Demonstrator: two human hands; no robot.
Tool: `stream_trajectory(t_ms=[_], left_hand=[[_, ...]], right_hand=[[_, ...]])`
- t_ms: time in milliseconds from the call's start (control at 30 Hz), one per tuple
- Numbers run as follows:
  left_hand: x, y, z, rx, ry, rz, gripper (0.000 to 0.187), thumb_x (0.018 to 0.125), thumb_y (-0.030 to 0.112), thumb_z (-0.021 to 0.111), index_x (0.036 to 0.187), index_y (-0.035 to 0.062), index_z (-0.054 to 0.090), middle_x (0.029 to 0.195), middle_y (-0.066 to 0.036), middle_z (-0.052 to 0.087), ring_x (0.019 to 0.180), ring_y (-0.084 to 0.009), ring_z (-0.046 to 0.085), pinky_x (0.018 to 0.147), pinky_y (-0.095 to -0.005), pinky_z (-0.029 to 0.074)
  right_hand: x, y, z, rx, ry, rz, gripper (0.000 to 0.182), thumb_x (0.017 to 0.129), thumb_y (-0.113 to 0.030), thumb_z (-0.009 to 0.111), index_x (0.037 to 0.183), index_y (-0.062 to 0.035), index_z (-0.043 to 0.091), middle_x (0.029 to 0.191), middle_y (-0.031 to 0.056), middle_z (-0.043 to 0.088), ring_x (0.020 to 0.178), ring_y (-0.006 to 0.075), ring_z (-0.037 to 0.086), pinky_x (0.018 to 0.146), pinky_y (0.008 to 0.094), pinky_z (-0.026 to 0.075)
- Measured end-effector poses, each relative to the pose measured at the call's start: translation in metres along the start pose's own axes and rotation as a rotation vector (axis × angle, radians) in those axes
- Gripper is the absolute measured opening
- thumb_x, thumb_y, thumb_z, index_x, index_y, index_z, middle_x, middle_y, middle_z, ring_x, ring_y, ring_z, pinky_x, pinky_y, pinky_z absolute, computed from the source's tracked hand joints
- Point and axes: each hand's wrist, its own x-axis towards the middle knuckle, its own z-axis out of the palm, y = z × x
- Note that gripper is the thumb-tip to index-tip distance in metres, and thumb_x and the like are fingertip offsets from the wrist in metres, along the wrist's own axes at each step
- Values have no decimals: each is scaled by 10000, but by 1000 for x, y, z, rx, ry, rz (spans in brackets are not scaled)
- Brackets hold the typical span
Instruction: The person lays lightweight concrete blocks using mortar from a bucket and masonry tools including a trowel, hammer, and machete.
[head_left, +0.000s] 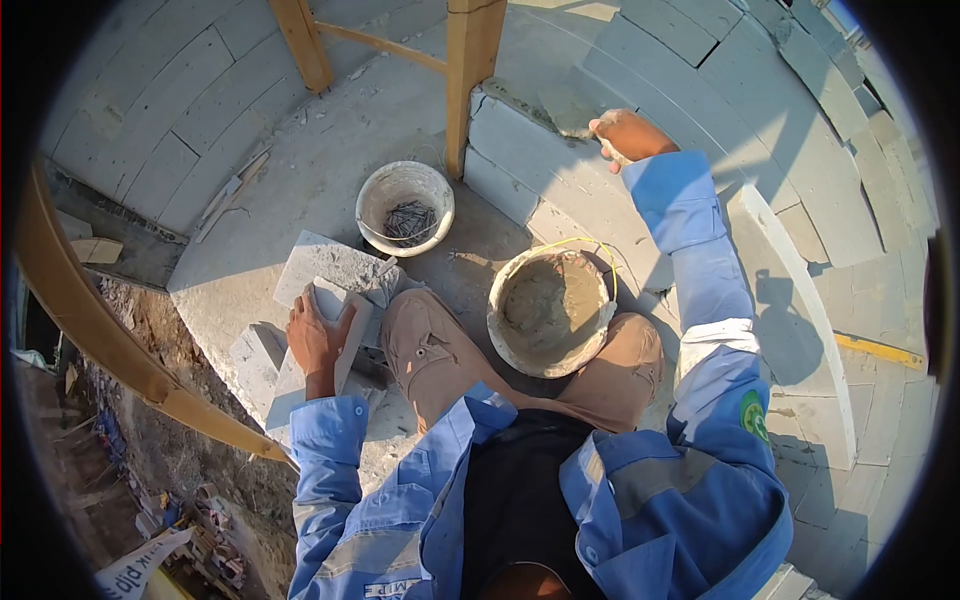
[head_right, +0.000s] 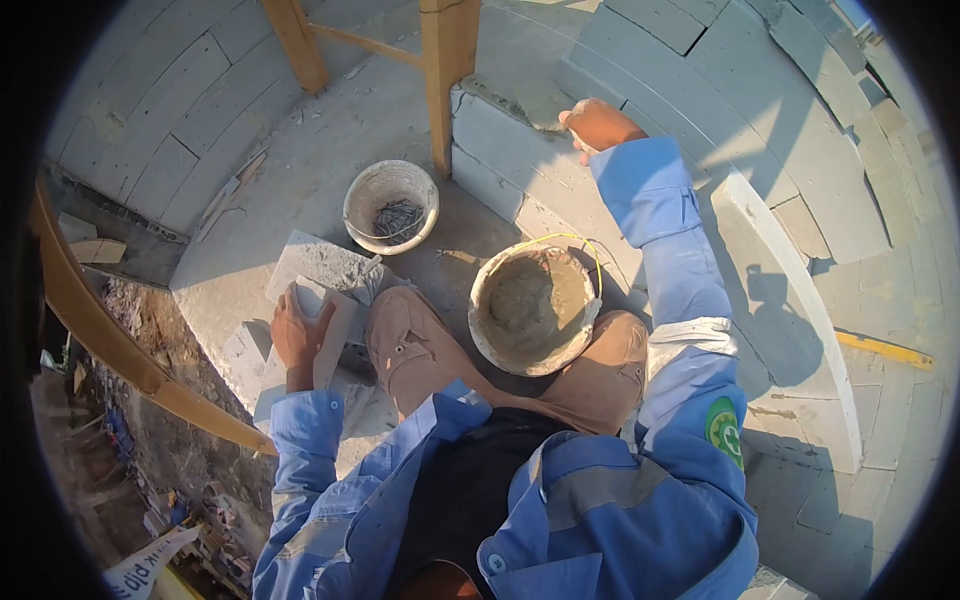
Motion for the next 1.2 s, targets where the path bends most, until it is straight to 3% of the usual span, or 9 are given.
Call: stream_trajectory(t_ms=[167, 233, 467, 567, 667, 767, 867, 967, 1200], left_hand=[[1, 1, -2, -5, -36, -35, 877, 709, 541, 807, 1371, 43, 517, 1189, -165, 630, 1077, -352, 619, 928, -449, 483], [2, 1, -2, -14, -57, -57, 878, 706, 538, 810, 1371, 44, 519, 1189, -169, 630, 1076, -352, 618, 930, -446, 482], [3, -3, 1, -17, -26, -31, 869, 698, 513, 822, 1365, 43, 522, 1190, -186, 632, 1065, -354, 618, 932, -445, 479], [2, -1, -2, -20, -31, -23, 865, 698, 507, 823, 1362, 41, 522, 1191, -183, 634, 1060, -354, 618, 933, -446, 478], [3, 2, -5, -30, -51, -40, 862, 699, 505, 823, 1360, 40, 524, 1191, -180, 636, 1063, -353, 617, 934, -446, 479], [3, 8, -10, -19, -62, -43, 855, 706, 513, 820, 1355, 39, 531, 1196, -177, 639, 1079, -360, 620, 929, -445, 489], [2, 7, -10, 8, -60, -41, 854, 713, 525, 817, 1355, 38, 535, 1210, -175, 641, 1099, -366, 622, 931, -443, 498], [1, 5, -7, 18, -38, -22, 863, 718, 534, 808, 1364, 36, 527, 1201, -173, 638, 1085, -362, 621, 926, -444, 494], [1, 5, -6, 4, -13, 3, 861, 723, 540, 801, 1361, 30, 528, 1191, -176, 637, 1081, -373, 627, 907, -451, 501]], right_hand=[[54, -51, 13, -55, -67, 20, 403, 1013, -377, 537, 1165, -11, 615, 923, 86, 638, 632, 167, 571, 545, 323, 486], [59, -71, 17, -130, 65, 4, 427, 998, -353, 523, 1229, -9, 624, 1131, 142, 692, 812, 220, 699, 757, 418, 530], [113, -90, 18, -514, -85, -112, 475, 938, -398, 571, 1209, -18, 658, 1097, 175, 714, 961, 333, 694, 888, 464, 501], [151, -67, -4, -1149, -127, -616, 325, 972, -269, 609, 1206, -55, 678, 1148, 190, 655, 1002, 352, 667, 871, 457, 538], [164, -49, -18, -1082, -77, -652, 315, 961, -231, 610, 1222, -66, 672, 1137, 199, 656, 1125, 407, 612, 933, 474, 515], [109, -63, -22, -1074, -82, -632, 347, 975, -277, 602, 1222, -41, 666, 1120, 185, 659, 1077, 364, 638, 899, 461, 518], [53, -80, -17, -865, -153, -128, 397, 985, -342, 591, 1182, -6, 669, 1073, 162, 663, 1004, 297, 649, 843, 436, 509], [48, -43, -19, -755, -87, -159, 444, 985, -389, 582, 1131, 21, 670, 1037, 137, 666, 910, 236, 647, 771, 403, 497], [26, 21, -24, -643, -133, -283, 423, 970, -362, 592, 1113, 29, 668, 1058, 178, 692, 903, 299, 666, 774, 422, 502]])
